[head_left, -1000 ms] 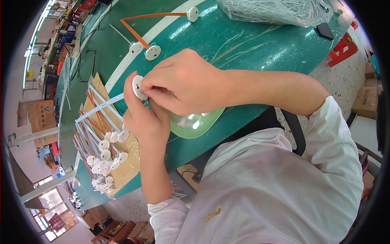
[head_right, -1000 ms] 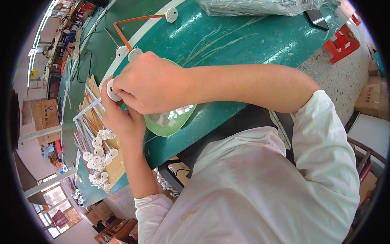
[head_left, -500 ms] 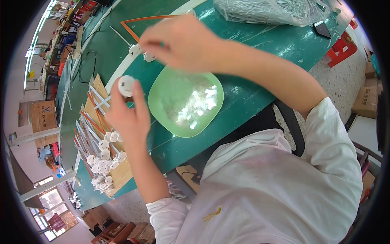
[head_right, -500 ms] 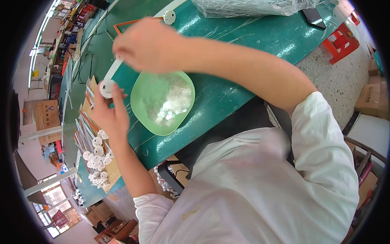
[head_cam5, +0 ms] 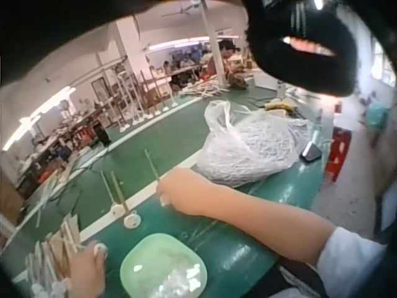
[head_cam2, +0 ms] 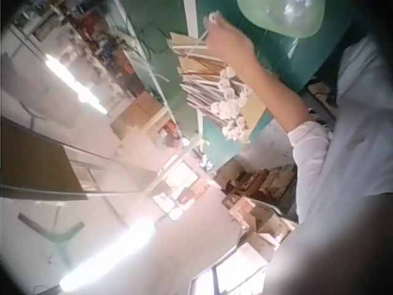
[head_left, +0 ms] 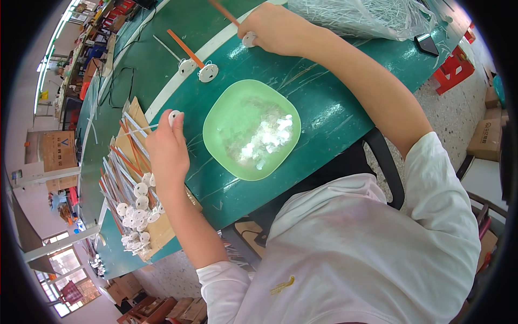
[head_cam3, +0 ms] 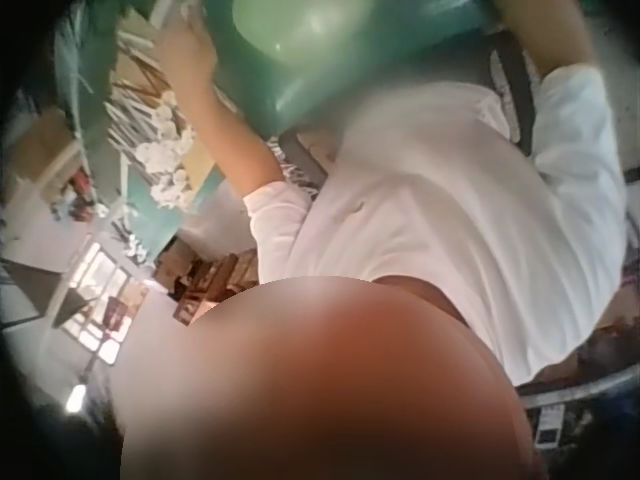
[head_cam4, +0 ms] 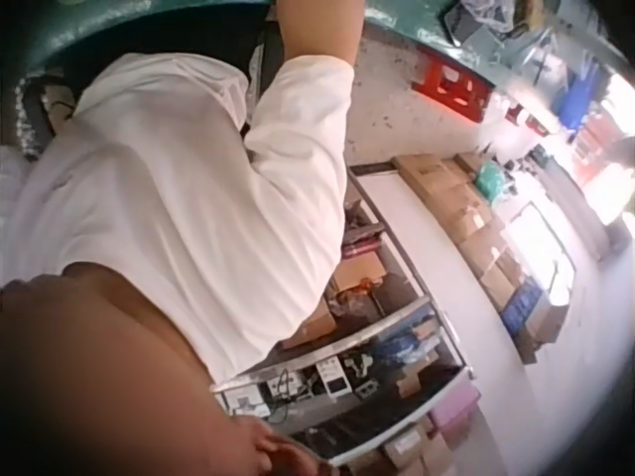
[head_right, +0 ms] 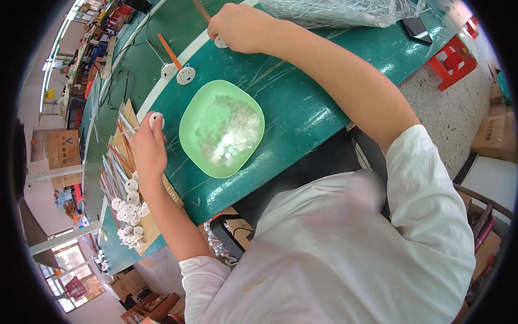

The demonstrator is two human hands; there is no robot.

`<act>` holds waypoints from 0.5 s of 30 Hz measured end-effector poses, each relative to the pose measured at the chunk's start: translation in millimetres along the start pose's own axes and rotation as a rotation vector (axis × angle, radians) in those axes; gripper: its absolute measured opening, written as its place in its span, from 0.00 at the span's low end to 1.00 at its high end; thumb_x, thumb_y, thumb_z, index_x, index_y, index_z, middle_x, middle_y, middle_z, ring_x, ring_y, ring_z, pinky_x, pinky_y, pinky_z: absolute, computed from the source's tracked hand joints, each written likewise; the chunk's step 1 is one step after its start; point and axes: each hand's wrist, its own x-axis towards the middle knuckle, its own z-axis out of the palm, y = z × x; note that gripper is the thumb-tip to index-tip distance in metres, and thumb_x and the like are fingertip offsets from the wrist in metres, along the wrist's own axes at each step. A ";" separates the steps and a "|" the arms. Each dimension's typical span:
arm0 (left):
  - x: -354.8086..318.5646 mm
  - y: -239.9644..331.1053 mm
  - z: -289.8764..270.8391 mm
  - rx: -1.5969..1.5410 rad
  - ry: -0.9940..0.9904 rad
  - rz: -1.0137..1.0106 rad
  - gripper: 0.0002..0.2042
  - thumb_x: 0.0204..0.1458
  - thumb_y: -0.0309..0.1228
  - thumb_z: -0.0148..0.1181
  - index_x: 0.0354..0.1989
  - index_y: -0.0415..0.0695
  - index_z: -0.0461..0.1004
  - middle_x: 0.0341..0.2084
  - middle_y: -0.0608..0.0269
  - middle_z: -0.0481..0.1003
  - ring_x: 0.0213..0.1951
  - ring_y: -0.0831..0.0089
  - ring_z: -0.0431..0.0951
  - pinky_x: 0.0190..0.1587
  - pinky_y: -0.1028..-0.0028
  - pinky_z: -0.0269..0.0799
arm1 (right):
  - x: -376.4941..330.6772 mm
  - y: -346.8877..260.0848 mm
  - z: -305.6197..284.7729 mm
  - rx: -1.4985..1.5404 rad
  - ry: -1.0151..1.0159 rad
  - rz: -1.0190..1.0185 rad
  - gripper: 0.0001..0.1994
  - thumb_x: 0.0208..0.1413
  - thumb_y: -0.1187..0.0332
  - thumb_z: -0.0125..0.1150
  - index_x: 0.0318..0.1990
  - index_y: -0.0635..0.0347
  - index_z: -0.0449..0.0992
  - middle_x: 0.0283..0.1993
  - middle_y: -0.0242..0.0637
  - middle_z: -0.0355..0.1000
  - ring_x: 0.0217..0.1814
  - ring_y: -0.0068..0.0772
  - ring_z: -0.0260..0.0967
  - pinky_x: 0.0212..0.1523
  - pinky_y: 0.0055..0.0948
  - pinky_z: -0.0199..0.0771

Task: Assembling plastic components and bases onto LED strips at a production workbench.

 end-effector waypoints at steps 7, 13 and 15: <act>-1.8 -1.4 2.3 0.038 -0.098 0.012 0.15 0.63 0.35 0.53 0.49 0.34 0.75 0.23 0.39 0.76 0.30 0.42 0.77 0.35 0.52 0.69 | 2.5 -11.4 1.5 0.019 0.038 0.021 0.10 0.54 0.64 0.57 0.30 0.61 0.79 0.33 0.52 0.76 0.39 0.57 0.75 0.43 0.48 0.73; -6.9 -11.4 5.1 0.170 -0.008 0.150 0.17 0.63 0.38 0.53 0.53 0.39 0.76 0.19 0.47 0.75 0.24 0.52 0.77 0.32 0.58 0.70 | -1.7 -22.9 -0.4 0.159 0.247 -0.079 0.10 0.51 0.68 0.59 0.37 0.62 0.80 0.34 0.55 0.76 0.40 0.58 0.75 0.44 0.48 0.74; -7.8 6.5 -5.5 0.134 -0.065 0.036 0.19 0.61 0.40 0.55 0.52 0.39 0.76 0.21 0.43 0.75 0.27 0.50 0.78 0.34 0.57 0.70 | -2.0 -25.8 -1.7 0.192 0.196 -0.088 0.10 0.53 0.67 0.62 0.40 0.61 0.81 0.35 0.50 0.78 0.41 0.52 0.77 0.46 0.44 0.75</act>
